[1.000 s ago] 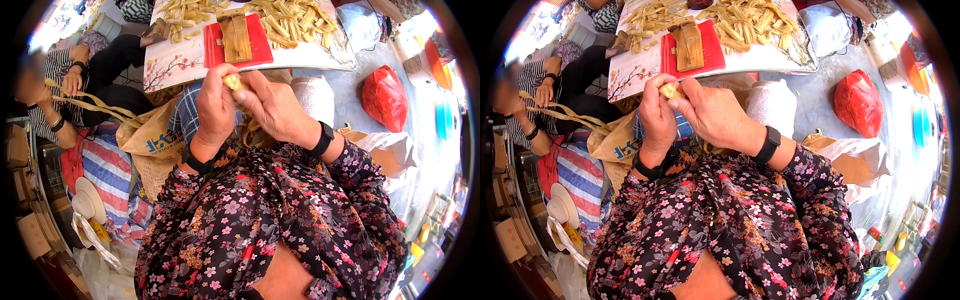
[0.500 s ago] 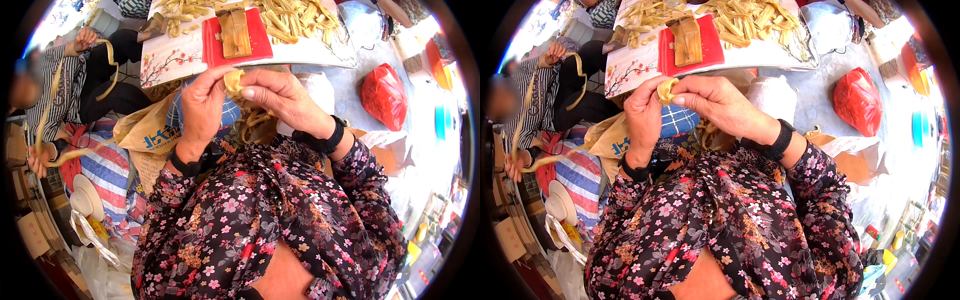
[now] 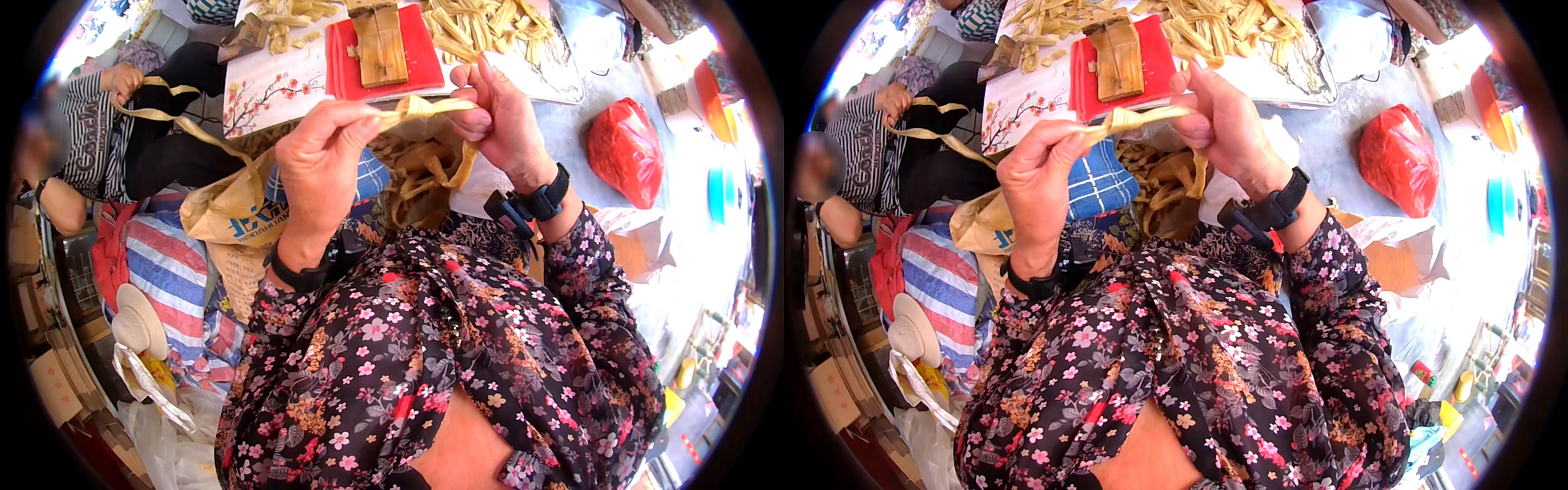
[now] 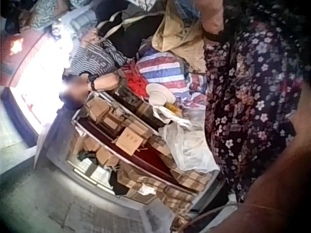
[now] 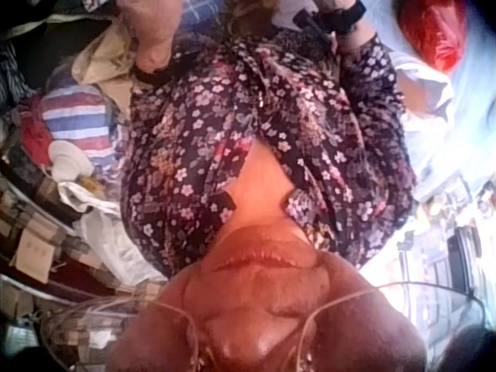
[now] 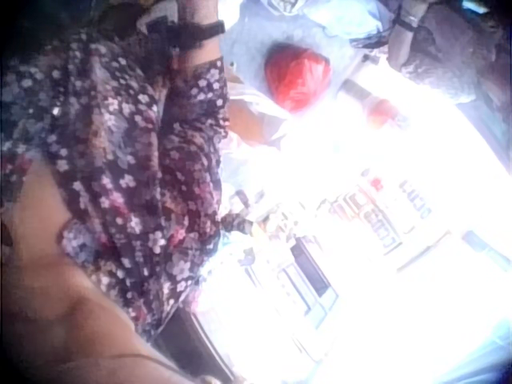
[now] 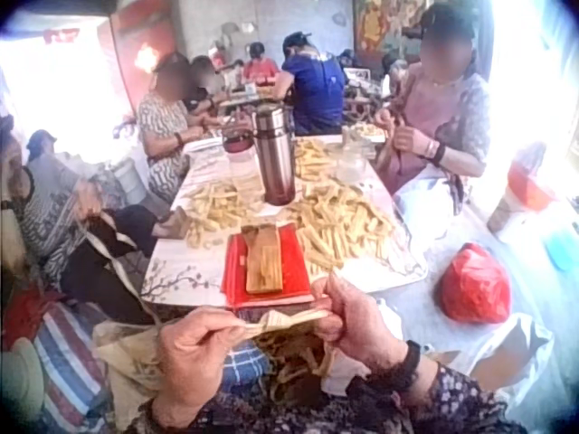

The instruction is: The person folds long strips of beige paper into decorative knots and shapes by hand at a table with others.

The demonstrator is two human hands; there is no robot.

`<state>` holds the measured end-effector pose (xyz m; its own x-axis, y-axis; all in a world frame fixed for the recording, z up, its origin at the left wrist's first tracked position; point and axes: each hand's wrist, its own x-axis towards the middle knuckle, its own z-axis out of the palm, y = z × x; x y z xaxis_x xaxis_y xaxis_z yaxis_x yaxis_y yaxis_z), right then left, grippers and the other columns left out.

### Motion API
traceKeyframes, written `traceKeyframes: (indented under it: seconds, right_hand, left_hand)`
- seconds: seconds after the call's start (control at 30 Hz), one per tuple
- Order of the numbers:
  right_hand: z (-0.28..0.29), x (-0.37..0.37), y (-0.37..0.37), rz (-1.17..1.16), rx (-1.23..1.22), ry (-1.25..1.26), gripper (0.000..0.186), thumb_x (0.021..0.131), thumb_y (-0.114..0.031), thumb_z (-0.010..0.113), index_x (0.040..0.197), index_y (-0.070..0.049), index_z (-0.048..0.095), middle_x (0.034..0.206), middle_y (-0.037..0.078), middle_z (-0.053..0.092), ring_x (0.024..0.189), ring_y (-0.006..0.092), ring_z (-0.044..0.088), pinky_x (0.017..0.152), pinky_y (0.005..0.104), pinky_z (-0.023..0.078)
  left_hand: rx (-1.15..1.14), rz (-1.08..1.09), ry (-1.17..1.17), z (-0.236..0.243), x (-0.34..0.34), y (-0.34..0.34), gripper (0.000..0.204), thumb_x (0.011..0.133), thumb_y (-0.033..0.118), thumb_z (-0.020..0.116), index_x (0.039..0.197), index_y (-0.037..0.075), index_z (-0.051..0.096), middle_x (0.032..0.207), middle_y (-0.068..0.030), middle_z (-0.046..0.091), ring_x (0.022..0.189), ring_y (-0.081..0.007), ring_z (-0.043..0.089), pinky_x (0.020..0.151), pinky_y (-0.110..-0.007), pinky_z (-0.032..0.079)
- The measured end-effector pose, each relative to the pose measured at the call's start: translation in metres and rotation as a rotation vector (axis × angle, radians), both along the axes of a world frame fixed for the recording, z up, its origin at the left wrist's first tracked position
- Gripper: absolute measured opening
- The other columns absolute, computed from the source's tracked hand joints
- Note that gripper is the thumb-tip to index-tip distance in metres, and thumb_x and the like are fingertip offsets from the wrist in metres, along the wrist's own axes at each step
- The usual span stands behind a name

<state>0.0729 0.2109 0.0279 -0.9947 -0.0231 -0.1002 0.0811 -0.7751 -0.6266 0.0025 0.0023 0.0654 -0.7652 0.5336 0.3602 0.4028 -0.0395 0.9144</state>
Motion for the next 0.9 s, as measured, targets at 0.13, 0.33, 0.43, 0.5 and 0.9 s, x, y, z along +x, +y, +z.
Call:
traceKeyframes:
  seconds: [0.13,0.33,0.43,0.5,0.9]
  right_hand:
    - [0.003,0.004,-0.012,-0.109,0.117,-0.090,0.024,0.096,-0.034,0.046,0.087,-0.012,0.053,0.062,-0.008,0.040,0.053,0.0032,0.033,0.047,0.0182,0.022]
    - [0.008,-0.007,-0.036,-0.082,0.458,0.068,0.010,0.092,-0.016,0.058,0.087,-0.010,0.052,0.068,-0.008,0.046,0.058,0.0015,0.038,0.050,0.0159,0.027]
    - [0.006,-0.005,-0.040,0.006,0.622,0.021,0.014,0.092,-0.017,0.059,0.087,-0.007,0.050,0.066,-0.006,0.047,0.058,0.0025,0.041,0.049,0.0179,0.032]
    - [-0.002,-0.003,-0.041,0.078,0.687,-0.053,0.016,0.092,-0.018,0.059,0.087,-0.006,0.051,0.066,-0.005,0.048,0.059,0.0028,0.042,0.051,0.0186,0.034]
    - [0.013,-0.035,-0.031,-0.182,1.017,-0.004,0.023,0.090,-0.021,0.060,0.080,0.001,0.060,0.061,0.000,0.048,0.060,0.0082,0.043,0.052,0.0281,0.039]
  left_hand:
    - [-0.173,0.127,0.117,0.004,0.001,-0.006,0.012,0.082,0.001,0.064,0.093,-0.004,0.063,0.081,-0.0039,0.061,0.075,-0.0110,0.057,0.069,-0.022,0.045]
    - [-0.591,0.085,0.801,0.004,-0.005,0.007,0.031,0.075,0.006,0.064,0.106,0.006,0.059,0.097,-0.0078,0.058,0.085,-0.0276,0.057,0.076,-0.036,0.046]
    - [-0.655,0.009,0.760,-0.014,-0.008,0.009,0.021,0.079,0.005,0.057,0.100,0.007,0.059,0.092,-0.0084,0.056,0.081,-0.0286,0.057,0.071,-0.037,0.045]
    - [-0.662,0.013,0.778,-0.017,-0.017,0.006,0.020,0.079,0.005,0.057,0.098,0.007,0.058,0.088,-0.0079,0.056,0.080,-0.0282,0.058,0.070,-0.037,0.046]
    - [-0.254,-0.109,0.279,-0.063,-0.084,0.021,0.015,0.092,0.015,0.055,0.102,0.004,0.056,0.073,-0.0007,0.052,0.061,-0.0148,0.052,0.056,-0.027,0.043]
